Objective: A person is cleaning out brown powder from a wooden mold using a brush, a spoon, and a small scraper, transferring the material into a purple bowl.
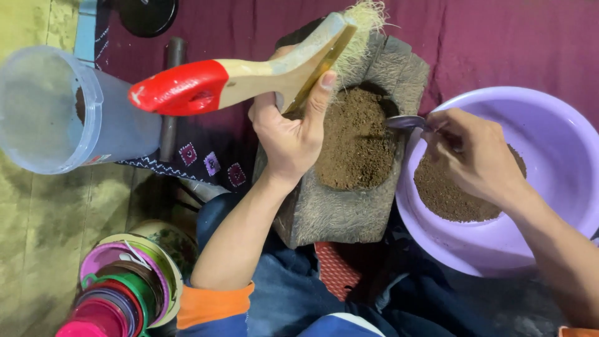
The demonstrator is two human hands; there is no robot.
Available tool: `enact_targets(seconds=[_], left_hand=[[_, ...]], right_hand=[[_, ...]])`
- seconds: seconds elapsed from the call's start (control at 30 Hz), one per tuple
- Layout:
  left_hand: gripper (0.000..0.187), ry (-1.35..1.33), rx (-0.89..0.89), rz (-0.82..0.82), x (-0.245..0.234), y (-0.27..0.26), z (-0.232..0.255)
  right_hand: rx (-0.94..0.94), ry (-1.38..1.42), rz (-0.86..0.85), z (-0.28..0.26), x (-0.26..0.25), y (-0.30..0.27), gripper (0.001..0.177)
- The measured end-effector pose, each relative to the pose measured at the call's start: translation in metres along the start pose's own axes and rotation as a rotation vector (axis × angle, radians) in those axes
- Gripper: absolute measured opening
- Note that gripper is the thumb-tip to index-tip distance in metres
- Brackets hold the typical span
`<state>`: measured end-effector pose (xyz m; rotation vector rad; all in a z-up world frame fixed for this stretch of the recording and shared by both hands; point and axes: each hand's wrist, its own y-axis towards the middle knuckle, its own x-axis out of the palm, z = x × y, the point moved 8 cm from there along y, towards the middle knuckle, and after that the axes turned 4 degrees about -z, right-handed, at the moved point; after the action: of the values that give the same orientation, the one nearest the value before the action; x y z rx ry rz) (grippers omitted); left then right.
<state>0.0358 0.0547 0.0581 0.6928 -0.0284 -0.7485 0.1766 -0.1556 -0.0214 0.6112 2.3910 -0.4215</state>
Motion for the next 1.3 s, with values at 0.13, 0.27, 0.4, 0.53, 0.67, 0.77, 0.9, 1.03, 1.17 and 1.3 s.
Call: enact_targets(seconds=[0.13, 0.27, 0.4, 0.53, 0.67, 0.77, 0.9, 1.03, 1.17, 1.3], left_hand=[[0.039, 0.060, -0.056, 0.018, -0.003, 0.000, 0.007], [0.038, 0.084, -0.058, 0.043, -0.004, 0.000, 0.007], [0.035, 0.129, -0.033, 0.052, -0.004, 0.001, 0.009], [0.035, 0.146, -0.047, 0.074, -0.005, 0.000, 0.009], [0.036, 0.126, -0.037, 0.068, -0.004, -0.001, 0.007], [0.034, 0.122, -0.039, 0.061, -0.004, 0.000, 0.008], [0.034, 0.113, -0.047, 0.064, -0.003, 0.000, 0.008], [0.037, 0.137, -0.043, 0.084, -0.004, -0.002, 0.005], [0.037, 0.136, -0.044, 0.094, -0.004, -0.004, 0.004], [0.047, 0.099, 0.028, 0.255, -0.010, -0.015, -0.016]], right_hand=[[0.156, 0.345, -0.094, 0.014, 0.008, -0.002, 0.031], [0.216, 0.562, -0.216, 0.028, 0.017, -0.006, 0.012], [0.040, 1.076, -0.430, 0.035, 0.030, -0.002, 0.054], [-0.075, 1.092, -0.561, 0.027, 0.023, -0.008, 0.067], [-0.186, 0.895, -0.431, 0.036, 0.020, -0.003, 0.037], [-0.280, 0.790, -0.254, 0.033, 0.013, 0.002, 0.019], [-0.489, 0.459, -0.050, 0.010, 0.002, 0.018, 0.025], [-0.517, 0.418, 0.060, 0.005, 0.005, 0.032, 0.019], [-0.440, 0.439, 0.169, 0.000, 0.002, 0.038, 0.022], [-0.382, 0.328, 0.363, 0.006, -0.005, 0.042, 0.008]])
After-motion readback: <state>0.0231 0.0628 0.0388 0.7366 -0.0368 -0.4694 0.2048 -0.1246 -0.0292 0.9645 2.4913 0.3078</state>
